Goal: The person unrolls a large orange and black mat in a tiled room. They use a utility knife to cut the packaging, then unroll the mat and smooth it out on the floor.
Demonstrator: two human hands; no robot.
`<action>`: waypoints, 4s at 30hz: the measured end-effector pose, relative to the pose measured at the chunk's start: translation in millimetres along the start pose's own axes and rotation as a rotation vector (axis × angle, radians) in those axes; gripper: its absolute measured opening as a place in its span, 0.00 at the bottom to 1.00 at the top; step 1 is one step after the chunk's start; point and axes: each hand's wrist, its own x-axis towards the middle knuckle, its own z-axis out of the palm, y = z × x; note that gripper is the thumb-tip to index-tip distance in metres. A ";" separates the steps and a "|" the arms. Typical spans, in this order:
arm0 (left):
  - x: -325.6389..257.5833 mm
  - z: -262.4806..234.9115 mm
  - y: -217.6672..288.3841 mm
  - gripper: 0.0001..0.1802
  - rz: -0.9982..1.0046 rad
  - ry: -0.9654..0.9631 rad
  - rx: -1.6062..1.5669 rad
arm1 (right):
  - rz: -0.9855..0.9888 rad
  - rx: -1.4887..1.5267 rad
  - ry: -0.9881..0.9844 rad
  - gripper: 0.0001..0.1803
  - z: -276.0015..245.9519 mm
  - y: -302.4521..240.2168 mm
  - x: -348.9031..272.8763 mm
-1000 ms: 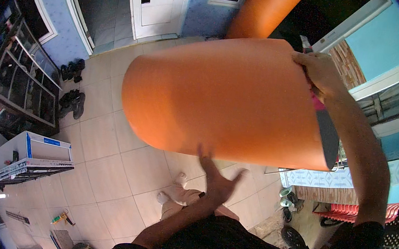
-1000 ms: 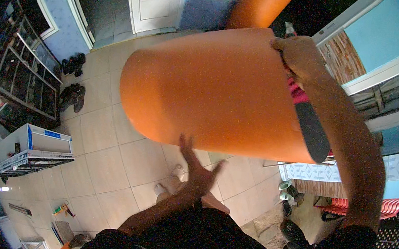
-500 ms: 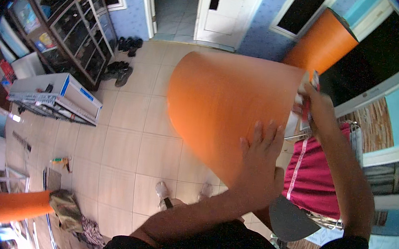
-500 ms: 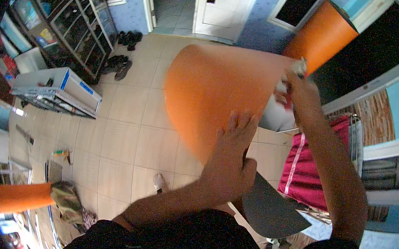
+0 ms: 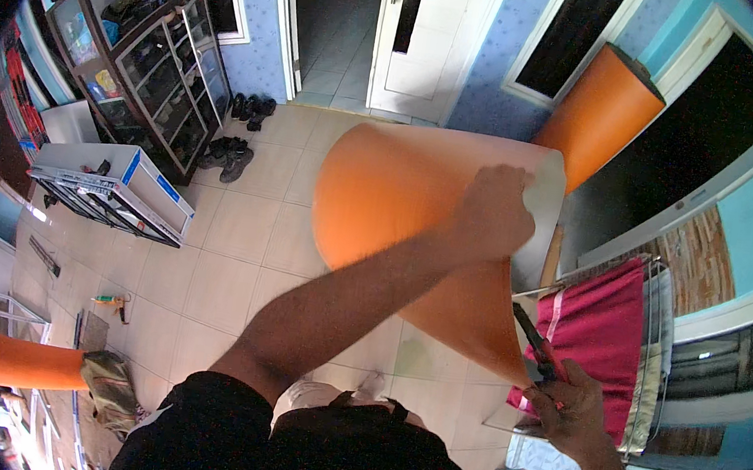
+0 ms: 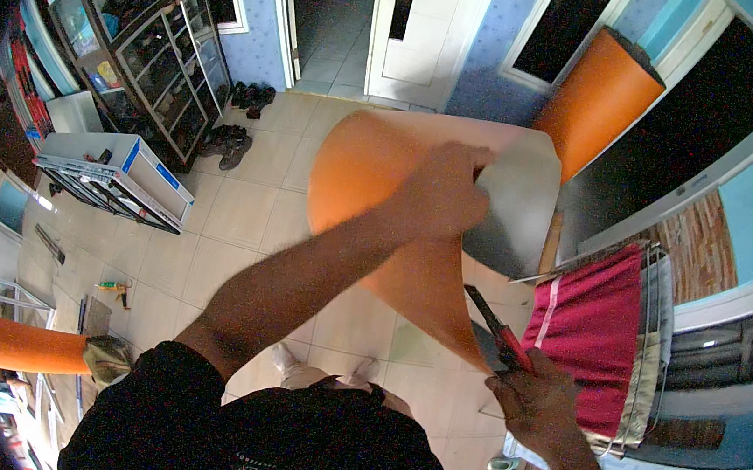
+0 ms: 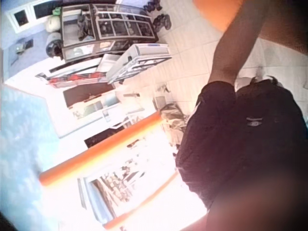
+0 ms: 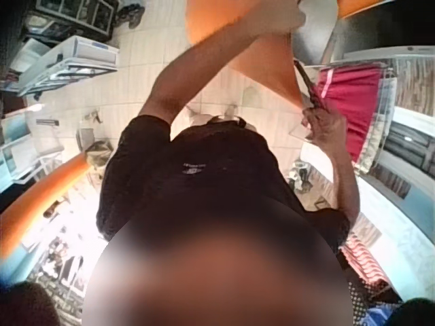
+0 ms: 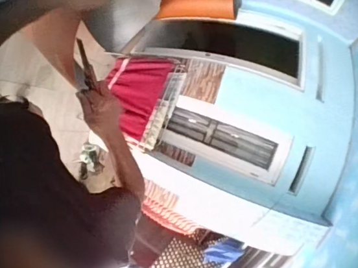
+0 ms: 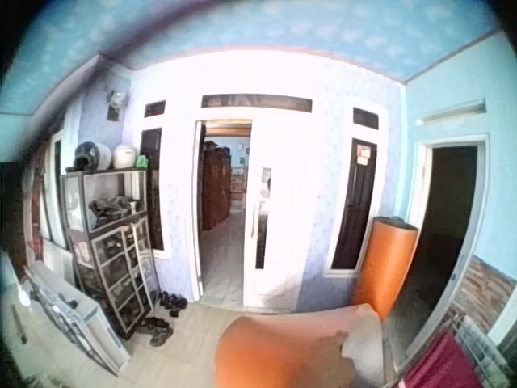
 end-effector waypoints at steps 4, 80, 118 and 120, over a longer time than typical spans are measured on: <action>25.6 -29.0 -9.2 0.27 0.103 0.347 -0.181 | 0.043 0.258 0.159 0.14 -40.1 -25.7 30.9; -972.1 -120.8 211.9 0.30 -0.809 1.323 -0.385 | 0.770 0.799 0.546 0.14 154.4 -27.5 -723.9; -1369.3 624.8 -225.9 0.12 -1.562 0.949 -1.402 | 0.922 -0.404 0.115 0.30 973.8 525.7 -793.9; -1370.3 644.3 -243.1 0.12 -1.596 0.926 -1.435 | 0.946 -0.336 0.104 0.28 993.9 523.5 -790.3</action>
